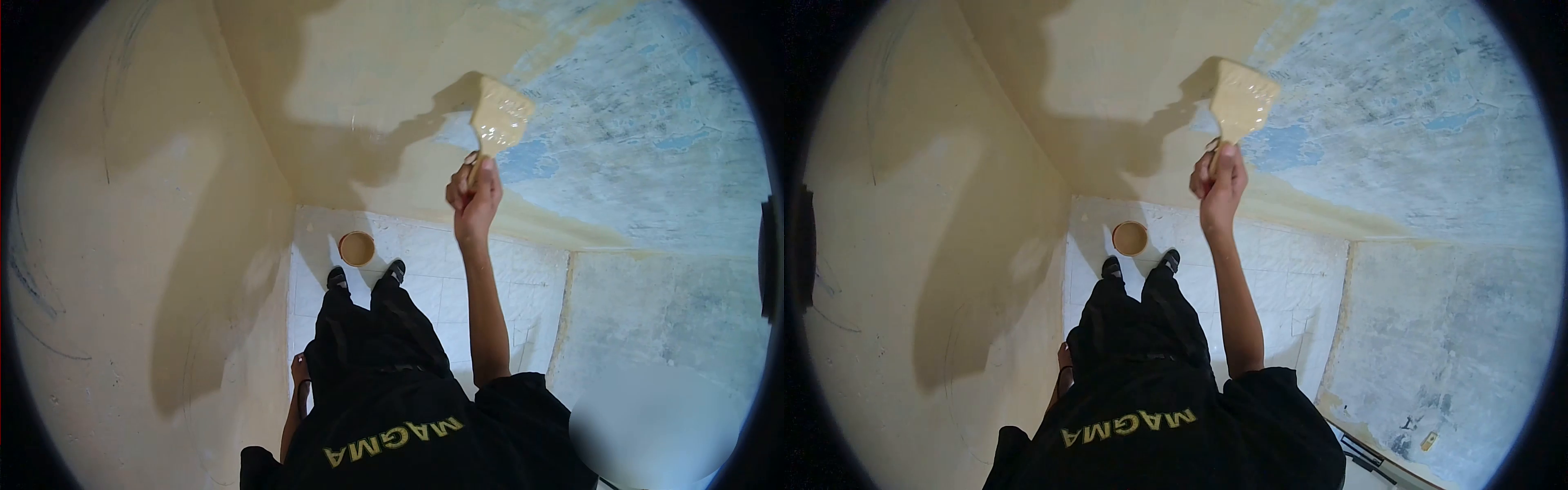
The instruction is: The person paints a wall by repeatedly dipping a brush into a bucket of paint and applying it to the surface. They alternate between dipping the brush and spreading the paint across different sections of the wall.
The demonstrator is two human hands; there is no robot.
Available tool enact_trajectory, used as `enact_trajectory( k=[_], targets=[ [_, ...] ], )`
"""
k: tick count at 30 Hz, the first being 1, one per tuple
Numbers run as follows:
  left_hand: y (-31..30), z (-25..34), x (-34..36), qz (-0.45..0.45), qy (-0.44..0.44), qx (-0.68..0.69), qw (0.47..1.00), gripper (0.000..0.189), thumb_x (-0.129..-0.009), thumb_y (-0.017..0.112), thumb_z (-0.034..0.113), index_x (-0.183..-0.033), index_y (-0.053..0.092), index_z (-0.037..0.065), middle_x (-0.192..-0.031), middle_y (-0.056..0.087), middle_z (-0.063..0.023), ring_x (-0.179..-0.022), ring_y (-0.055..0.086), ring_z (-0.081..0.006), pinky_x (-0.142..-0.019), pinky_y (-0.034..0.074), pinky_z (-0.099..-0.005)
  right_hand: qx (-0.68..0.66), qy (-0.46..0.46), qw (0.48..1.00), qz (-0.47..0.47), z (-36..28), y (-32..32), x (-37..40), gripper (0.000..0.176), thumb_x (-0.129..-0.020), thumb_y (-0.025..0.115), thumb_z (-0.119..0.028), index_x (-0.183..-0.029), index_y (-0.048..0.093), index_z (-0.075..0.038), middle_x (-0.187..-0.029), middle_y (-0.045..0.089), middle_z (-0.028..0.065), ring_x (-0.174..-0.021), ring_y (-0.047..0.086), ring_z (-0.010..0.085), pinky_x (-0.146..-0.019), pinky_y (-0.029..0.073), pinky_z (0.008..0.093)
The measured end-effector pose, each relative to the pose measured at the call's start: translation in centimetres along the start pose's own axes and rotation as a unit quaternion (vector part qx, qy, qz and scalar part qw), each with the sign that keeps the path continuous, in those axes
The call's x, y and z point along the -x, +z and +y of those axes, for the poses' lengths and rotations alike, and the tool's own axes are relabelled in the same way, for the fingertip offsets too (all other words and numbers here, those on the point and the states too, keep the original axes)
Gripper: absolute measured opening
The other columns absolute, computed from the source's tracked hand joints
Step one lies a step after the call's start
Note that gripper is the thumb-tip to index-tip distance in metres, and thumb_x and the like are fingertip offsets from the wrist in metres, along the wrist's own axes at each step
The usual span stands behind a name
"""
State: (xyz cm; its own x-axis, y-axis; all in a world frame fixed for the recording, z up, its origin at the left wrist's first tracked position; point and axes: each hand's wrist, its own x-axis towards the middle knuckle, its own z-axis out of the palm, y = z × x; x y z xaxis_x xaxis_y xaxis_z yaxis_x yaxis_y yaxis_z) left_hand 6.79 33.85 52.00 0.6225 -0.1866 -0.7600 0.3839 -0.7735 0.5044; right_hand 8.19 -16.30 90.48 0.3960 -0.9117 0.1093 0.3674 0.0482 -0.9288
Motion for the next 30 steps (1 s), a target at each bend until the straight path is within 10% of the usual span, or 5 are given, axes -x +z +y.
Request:
enact_trajectory(
  k=[12,30],
  targets=[
    [-2.0,4.0,1.0,-0.005,0.050,0.125,0.991,0.028,-0.088,0.050,0.022,-0.103,0.061,0.001,-0.091,0.065,-0.0137,-0.083,0.062,-0.0197,-0.073,0.049,-0.0299,-0.027,0.034,0.999,-0.002,4.6,-5.0,-3.5,0.031,-0.095,0.042,-0.037,-0.085,0.048,-0.009,-0.053,0.029,-0.0045,-0.037,0.021,0.0038,-0.034,0.016,0.0206],
    [-1.9,6.3,-0.3,-0.015,0.088,0.070,0.994,0.025,-0.089,0.049,0.019,-0.104,0.061,0.002,-0.092,0.064,-0.0104,-0.085,0.060,-0.0181,-0.077,0.047,-0.0280,-0.165,0.364,0.916,0.038,7.2,-7.3,-1.9,0.022,-0.095,0.041,-0.029,-0.091,0.045,-0.007,-0.055,0.033,-0.0033,-0.037,0.025,0.0048,-0.031,0.019,0.0205]
  ],
)
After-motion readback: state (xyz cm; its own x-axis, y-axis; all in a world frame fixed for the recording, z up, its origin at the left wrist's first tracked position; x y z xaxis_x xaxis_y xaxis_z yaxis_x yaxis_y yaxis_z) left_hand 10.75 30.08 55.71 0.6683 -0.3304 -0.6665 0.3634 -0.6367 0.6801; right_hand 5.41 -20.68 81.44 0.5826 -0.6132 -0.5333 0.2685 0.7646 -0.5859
